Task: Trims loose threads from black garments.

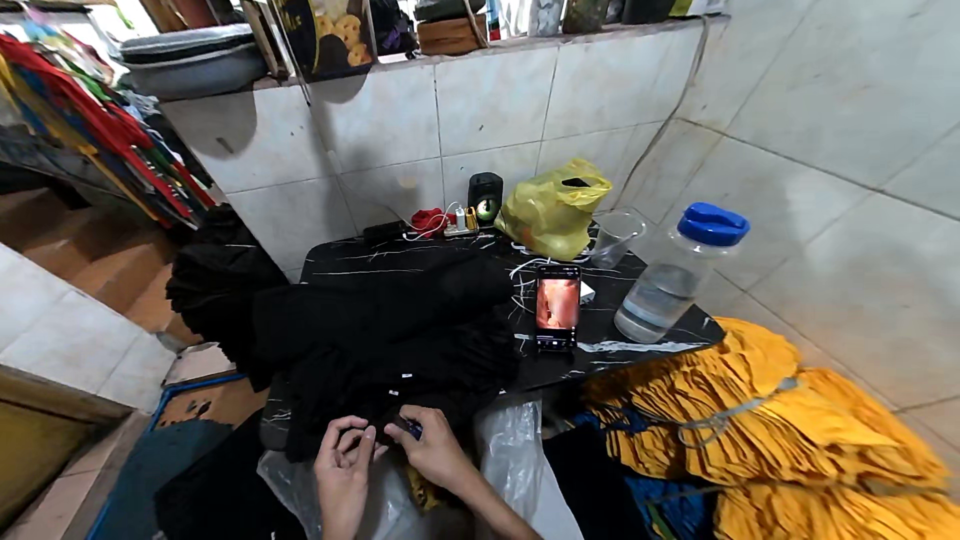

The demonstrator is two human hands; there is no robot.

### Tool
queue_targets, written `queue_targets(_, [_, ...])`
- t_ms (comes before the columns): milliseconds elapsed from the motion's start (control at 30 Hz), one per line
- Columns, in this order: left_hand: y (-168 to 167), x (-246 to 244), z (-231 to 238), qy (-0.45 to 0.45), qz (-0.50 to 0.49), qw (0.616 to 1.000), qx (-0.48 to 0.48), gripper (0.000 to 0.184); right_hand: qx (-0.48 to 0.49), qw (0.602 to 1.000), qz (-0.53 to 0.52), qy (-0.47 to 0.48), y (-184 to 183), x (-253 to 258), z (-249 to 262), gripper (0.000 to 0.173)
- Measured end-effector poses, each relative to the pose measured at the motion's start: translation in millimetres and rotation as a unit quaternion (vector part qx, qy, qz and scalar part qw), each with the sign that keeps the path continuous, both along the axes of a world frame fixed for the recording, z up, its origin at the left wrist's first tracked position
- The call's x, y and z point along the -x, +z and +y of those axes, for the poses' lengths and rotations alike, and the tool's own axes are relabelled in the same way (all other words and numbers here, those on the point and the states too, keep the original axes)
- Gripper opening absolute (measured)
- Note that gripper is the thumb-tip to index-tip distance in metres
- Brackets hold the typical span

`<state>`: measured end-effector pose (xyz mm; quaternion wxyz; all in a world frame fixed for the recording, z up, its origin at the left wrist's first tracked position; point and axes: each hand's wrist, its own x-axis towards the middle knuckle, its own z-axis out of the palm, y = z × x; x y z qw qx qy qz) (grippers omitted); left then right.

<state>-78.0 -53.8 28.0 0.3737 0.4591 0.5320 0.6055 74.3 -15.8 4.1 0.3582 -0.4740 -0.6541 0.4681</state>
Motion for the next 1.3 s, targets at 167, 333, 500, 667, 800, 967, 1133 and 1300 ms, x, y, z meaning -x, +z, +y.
queue_targets(167, [-8.2, -0.5, 3.6, -0.011, 0.032, 0.999, -0.023, 0.018, -0.016, 0.999, -0.008, -0.030, 7.2, -4.4, -1.3, 0.033])
queue_targets(333, [-8.3, 0.1, 4.3, -0.027, 0.041, 0.998, -0.025, 0.016, -0.051, 0.998, 0.003, -0.040, 2.6, -1.2, -0.1, 0.026])
queue_targets(500, [-5.0, 1.2, 1.4, -0.018, 0.031, 0.999, 0.009, 0.017, -0.100, 0.992, -0.080, -0.014, 7.9, 2.7, -2.3, 0.020])
queue_targets(667, [-3.5, 1.6, -1.2, -0.003, 0.003, 0.999, 0.032, 0.016, -0.117, 0.978, -0.172, 0.007, 11.0, 3.7, -6.6, 0.026])
queue_targets(800, [-3.5, 1.0, -1.1, 0.001, -0.003, 1.000, 0.028, 0.015, -0.092, 0.979, -0.177, 0.030, 13.5, 0.3, -7.9, 0.026])
queue_targets(967, [-4.3, 2.6, 0.0, -0.001, -0.004, 1.000, 0.011, 0.017, -0.120, 0.992, -0.039, 0.009, 0.8, -4.9, -4.6, 0.029])
queue_targets(1133, [-3.2, 3.8, 0.4, -0.005, 0.015, 1.000, -0.015, 0.021, -0.168, 0.986, -0.007, -0.016, -6.5, -1.5, -5.4, 0.018])
queue_targets(1300, [-4.3, 7.9, -0.1, -0.024, 0.025, 0.999, -0.023, 0.023, -0.225, 0.972, -0.067, 0.001, -5.7, 0.1, -7.4, 0.019])
